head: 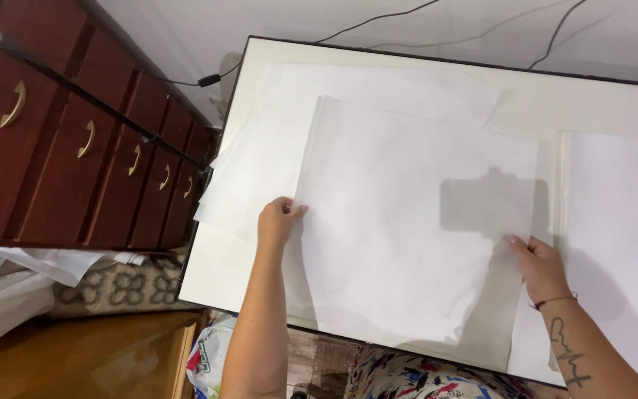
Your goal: Organizing and stacking large sheets of white paper on a table
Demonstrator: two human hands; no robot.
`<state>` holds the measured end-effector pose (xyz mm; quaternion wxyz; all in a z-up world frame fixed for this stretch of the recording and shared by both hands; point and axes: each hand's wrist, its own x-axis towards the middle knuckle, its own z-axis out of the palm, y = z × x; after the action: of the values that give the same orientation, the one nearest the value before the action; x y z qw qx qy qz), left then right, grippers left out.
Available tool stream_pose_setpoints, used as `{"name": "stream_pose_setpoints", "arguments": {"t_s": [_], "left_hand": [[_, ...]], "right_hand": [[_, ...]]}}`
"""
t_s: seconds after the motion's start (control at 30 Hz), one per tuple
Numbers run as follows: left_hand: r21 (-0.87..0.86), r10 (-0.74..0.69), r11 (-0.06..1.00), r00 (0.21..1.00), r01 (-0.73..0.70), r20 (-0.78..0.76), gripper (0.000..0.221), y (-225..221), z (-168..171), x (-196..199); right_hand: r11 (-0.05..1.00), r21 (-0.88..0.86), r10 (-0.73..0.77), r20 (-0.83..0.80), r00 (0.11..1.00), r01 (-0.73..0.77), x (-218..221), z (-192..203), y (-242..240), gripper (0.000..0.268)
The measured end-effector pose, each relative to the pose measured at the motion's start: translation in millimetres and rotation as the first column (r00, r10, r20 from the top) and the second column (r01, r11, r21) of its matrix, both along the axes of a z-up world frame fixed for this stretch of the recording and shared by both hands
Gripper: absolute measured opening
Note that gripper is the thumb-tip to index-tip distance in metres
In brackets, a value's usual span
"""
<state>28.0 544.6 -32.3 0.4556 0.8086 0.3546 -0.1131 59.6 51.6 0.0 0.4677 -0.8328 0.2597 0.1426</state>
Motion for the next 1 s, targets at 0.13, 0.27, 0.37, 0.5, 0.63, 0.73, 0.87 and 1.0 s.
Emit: {"name": "stream_pose_setpoints", "arguments": {"t_s": [0.13, 0.27, 0.37, 0.5, 0.63, 0.73, 0.87, 1.0], "left_hand": [[-0.116, 0.067, 0.991, 0.998, -0.066, 0.004, 0.034, 0, 20, -6], [-0.287, 0.168, 0.945, 0.986, -0.159, 0.008, 0.018, 0, 34, -11], [-0.341, 0.19, 0.922, 0.982, -0.181, -0.007, 0.019, 5, 25, -10], [-0.415, 0.229, 0.883, 0.973, -0.219, -0.026, 0.024, 9, 24, -10], [-0.448, 0.224, 0.868, 0.974, -0.212, -0.026, 0.02, 10, 26, -11], [-0.405, 0.195, 0.893, 0.98, -0.198, -0.05, 0.021, 8, 39, -12], [-0.318, 0.129, 0.939, 0.991, -0.131, -0.026, 0.027, 9, 41, -19], [-0.25, 0.103, 0.961, 0.992, -0.119, -0.074, 0.056, 5, 28, -28]], "right_hand": [[0.999, 0.038, 0.028, 0.058, 0.998, -0.03, 7, -7, -6, 0.051], [0.999, 0.025, 0.022, 0.042, 0.999, -0.023, 13, -20, -12, 0.028], [1.0, 0.02, -0.015, 0.047, 0.999, 0.014, 14, -23, -11, 0.047], [0.999, 0.024, -0.037, 0.052, 0.998, 0.036, 13, -9, -1, 0.046], [0.998, 0.037, -0.052, 0.063, 0.997, 0.05, 13, -10, 1, 0.049], [0.999, -0.024, -0.036, 0.035, 0.999, 0.037, 12, 0, 6, 0.051], [0.997, 0.05, -0.058, 0.06, 0.997, 0.055, 5, -16, -6, 0.049], [0.988, 0.155, -0.007, 0.107, 0.994, -0.01, -15, -69, -42, 0.056]]}}
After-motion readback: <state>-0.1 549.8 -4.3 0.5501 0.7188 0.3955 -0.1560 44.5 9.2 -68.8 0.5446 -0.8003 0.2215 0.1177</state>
